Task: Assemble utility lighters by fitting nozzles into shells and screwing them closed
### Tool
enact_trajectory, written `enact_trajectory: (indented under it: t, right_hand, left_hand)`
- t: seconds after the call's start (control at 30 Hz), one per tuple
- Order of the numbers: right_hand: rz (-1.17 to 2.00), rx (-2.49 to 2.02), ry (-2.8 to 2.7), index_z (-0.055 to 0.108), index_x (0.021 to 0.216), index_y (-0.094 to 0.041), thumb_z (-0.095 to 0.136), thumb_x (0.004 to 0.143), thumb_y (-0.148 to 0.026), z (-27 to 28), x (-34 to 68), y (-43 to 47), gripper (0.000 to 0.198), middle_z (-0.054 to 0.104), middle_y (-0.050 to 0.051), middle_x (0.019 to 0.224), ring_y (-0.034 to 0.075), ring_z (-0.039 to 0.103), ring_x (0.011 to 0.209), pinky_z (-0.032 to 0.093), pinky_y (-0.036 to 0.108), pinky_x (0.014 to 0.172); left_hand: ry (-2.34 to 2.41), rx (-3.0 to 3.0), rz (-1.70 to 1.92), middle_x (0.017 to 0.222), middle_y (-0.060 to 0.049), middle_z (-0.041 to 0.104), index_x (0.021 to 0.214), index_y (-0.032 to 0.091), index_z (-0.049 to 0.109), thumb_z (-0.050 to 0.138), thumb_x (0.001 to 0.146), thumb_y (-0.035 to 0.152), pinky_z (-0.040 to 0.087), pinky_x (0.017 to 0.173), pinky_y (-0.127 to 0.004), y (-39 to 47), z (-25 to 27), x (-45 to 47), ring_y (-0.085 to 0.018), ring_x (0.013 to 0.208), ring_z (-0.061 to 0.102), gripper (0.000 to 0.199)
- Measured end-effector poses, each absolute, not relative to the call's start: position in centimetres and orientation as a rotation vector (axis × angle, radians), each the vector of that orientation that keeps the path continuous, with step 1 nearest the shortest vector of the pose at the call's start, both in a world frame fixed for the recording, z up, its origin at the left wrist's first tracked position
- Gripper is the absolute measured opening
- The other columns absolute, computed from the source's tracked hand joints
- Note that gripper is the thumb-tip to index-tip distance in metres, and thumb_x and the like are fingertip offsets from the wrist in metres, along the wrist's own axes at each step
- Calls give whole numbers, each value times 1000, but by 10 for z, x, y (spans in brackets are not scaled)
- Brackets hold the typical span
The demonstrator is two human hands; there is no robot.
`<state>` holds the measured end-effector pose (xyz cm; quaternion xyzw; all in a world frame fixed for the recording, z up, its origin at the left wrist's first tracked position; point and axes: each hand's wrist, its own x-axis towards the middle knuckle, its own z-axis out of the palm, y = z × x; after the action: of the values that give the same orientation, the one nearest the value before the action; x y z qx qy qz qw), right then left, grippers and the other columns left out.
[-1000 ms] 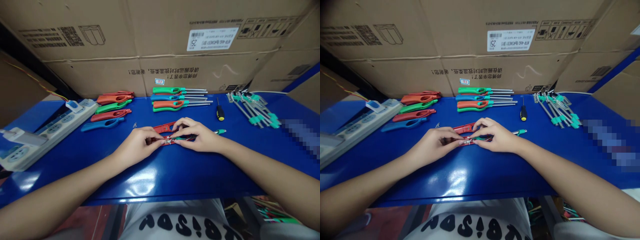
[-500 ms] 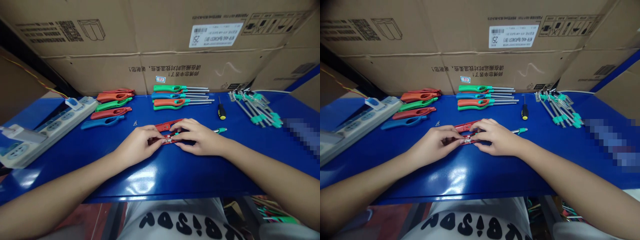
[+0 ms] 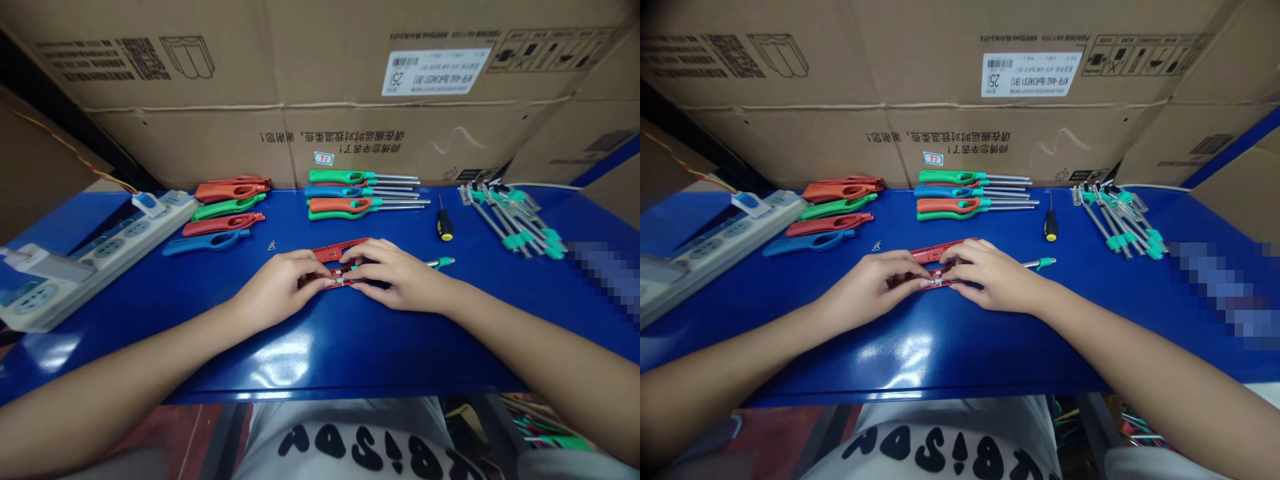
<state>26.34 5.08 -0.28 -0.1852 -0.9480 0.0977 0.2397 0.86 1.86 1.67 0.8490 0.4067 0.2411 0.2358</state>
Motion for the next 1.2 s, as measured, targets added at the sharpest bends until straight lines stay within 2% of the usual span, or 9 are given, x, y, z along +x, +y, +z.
enact_trajectory:
  t: [0.23,0.43,0.57,0.63,0.77,0.87,1.0,1.1,1.2]
  right_hand:
    - [142,-494,-2633,70,115,-20,55,98,-23,-1,263,49,23,65,13,125,26,58,118,46,45,98]
    - [14,-435,-2704,70,110,-17,50,98,-18,6,260,44,23,67,15,127,26,61,113,47,45,97]
    - [77,-489,-2659,69,116,-20,54,98,-22,10,263,44,24,66,12,130,26,61,117,45,46,100]
    - [184,-563,-2596,70,115,-20,56,96,-23,13,268,46,23,68,11,123,25,63,111,47,42,95]
    - [441,-743,-2566,71,103,-19,58,94,-24,24,282,51,16,70,7,98,17,65,82,49,29,73]
    - [518,-826,-2622,71,97,-19,61,91,-24,31,289,52,12,69,5,95,16,63,78,46,27,68]
    - [591,-814,-2630,69,96,-19,62,90,-21,31,290,53,9,68,5,98,15,61,80,44,25,68]
    - [623,-807,-2634,69,95,-19,60,92,-21,28,289,55,9,68,4,97,14,61,79,44,25,68]
    - [631,-816,-2647,68,94,-19,59,93,-21,25,289,56,9,68,4,96,14,61,79,44,25,69]
  left_hand:
    - [1175,2212,756,78,0,66,88,17,77,73,88,21,43,57,-22,17,12,12,-9,58,55,6]
    - [1188,2215,786,76,0,67,89,17,79,74,87,21,43,55,-21,15,11,13,-8,55,53,6]
    - [1193,2234,779,79,-1,69,90,18,79,74,87,21,45,57,-22,16,12,13,-9,58,57,7]
    - [1183,2246,773,79,-2,70,91,18,79,73,87,22,46,58,-22,16,12,12,-9,59,58,8]
    - [1183,2313,769,84,-2,70,95,17,78,73,86,21,48,60,-22,14,13,10,-10,61,59,11]
    - [1202,2398,771,95,-3,70,104,17,75,73,86,26,51,66,-25,11,15,10,-12,70,64,20]
    - [1062,2535,742,113,-7,69,115,20,71,69,91,32,54,86,-33,9,17,11,-21,99,67,28]
    - [926,2650,630,125,-9,67,126,22,67,67,94,37,47,103,-41,8,15,11,-25,118,60,36]
    - [913,2697,546,134,-9,63,134,25,63,64,95,41,41,111,-47,8,10,10,-27,127,57,41]
